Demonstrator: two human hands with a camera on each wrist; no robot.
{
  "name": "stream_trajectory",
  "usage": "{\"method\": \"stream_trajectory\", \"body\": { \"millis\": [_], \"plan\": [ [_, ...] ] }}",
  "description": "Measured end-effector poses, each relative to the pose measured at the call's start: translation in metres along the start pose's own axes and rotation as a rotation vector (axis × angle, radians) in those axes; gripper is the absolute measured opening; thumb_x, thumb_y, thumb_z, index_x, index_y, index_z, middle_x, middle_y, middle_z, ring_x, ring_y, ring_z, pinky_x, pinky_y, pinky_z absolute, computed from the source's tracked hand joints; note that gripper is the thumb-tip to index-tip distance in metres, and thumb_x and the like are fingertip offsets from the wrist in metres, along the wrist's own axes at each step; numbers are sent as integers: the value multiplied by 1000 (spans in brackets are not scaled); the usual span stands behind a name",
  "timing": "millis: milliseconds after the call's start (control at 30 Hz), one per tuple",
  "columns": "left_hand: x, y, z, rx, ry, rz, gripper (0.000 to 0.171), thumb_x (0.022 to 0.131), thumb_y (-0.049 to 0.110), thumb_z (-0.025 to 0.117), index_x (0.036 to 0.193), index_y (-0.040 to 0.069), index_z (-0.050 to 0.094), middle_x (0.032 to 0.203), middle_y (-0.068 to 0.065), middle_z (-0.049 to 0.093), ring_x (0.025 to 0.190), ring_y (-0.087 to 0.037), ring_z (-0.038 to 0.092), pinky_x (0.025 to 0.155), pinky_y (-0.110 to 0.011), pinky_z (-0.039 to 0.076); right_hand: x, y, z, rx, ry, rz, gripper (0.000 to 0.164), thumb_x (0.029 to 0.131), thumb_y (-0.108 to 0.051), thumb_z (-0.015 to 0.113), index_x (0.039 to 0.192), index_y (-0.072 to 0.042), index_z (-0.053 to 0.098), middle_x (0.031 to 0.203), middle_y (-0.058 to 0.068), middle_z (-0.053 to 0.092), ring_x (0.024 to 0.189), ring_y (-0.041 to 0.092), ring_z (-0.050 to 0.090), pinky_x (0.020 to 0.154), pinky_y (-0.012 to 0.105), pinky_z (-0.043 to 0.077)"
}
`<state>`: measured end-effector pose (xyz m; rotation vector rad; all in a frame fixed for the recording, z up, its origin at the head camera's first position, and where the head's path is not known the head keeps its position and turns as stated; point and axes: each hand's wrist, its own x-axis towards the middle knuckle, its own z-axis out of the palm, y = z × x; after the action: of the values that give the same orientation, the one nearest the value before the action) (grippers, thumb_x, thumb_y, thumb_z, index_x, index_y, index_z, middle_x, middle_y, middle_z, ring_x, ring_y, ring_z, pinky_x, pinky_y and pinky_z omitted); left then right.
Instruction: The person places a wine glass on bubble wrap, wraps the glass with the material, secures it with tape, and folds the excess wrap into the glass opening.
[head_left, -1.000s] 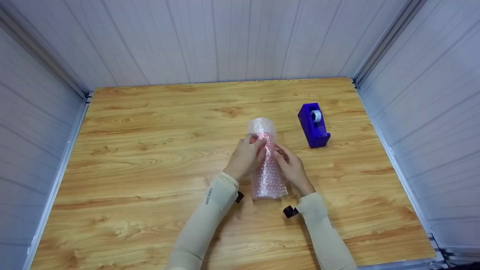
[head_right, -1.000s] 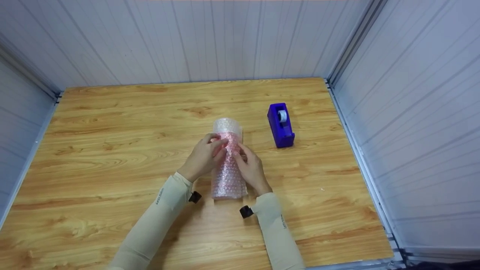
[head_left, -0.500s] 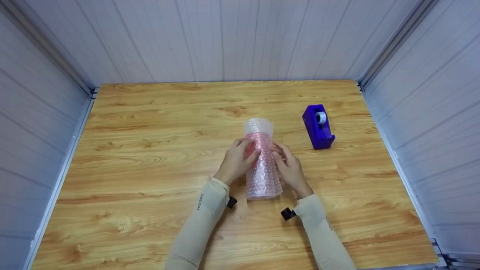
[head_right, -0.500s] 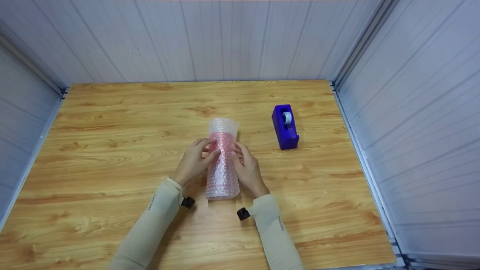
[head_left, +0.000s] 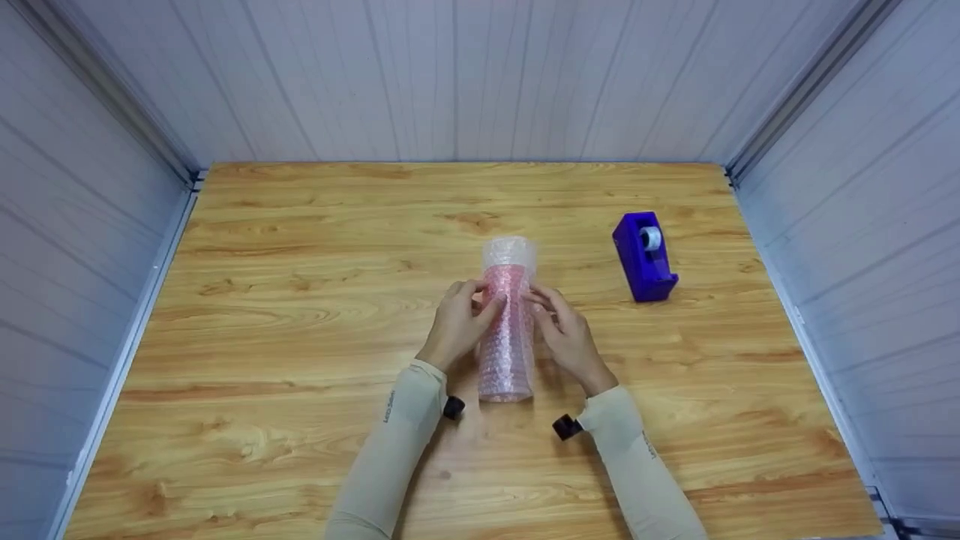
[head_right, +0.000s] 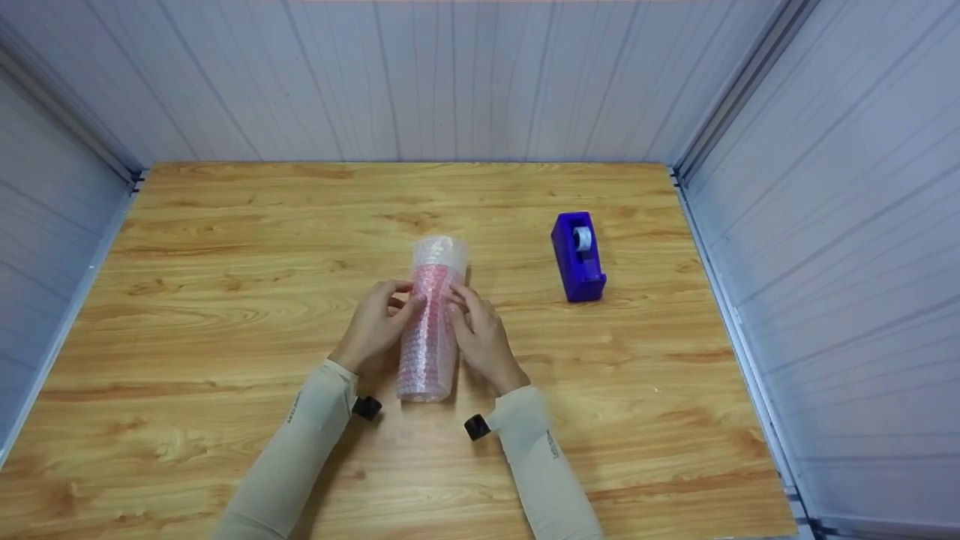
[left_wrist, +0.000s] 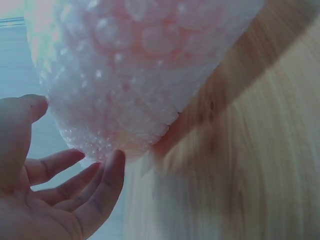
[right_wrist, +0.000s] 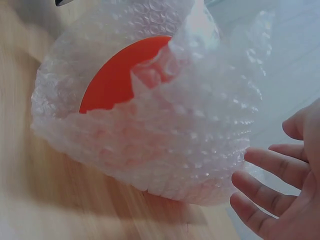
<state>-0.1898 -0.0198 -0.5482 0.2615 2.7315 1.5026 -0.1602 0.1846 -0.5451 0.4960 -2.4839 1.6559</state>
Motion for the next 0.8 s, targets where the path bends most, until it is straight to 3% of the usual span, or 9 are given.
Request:
{"method": "stream_trajectory", "body": {
  "millis": [133,333,467,633,800],
  "plan": [
    [-1,-1,-1,13,12,-26,51,95,42,67,128,3,62,116,-11,56,93,-18,60,77,-31,54,2,-2,3,-34,-16,-9,38,107,-19,48,142,-4,52,131,3,64,116,21,58,89,43,51],
    [-1,-3,-3,70,-6,-42,63,91,51,68,129,1,62,113,-9,59,90,-17,58,76,-31,53,5,-6,9,-42,-29,-32,35,106,-12,49,140,-3,54,131,5,64,121,25,50,99,41,48],
    [-2,-4,-4,90,-27,-18,67,89,54,69,128,0,64,111,-10,61,88,-17,60,74,-30,53,6,-9,11,-69,-43,-36,35,106,-15,50,139,-4,56,130,4,64,116,23,49,100,39,46],
    [-5,-6,-7,61,-60,11,59,90,48,71,125,1,66,104,-8,62,86,-17,60,73,-30,54,5,-12,10,-107,-40,-20,33,106,-18,51,136,-6,59,128,4,63,110,21,51,97,41,47],
    [-7,-9,-9,69,-43,101,65,91,44,72,144,11,52,104,-7,66,89,-17,64,75,-32,55,6,-10,11,-128,-48,-50,33,106,-18,51,135,-5,60,127,3,64,109,22,51,95,42,47]
  ]
}}
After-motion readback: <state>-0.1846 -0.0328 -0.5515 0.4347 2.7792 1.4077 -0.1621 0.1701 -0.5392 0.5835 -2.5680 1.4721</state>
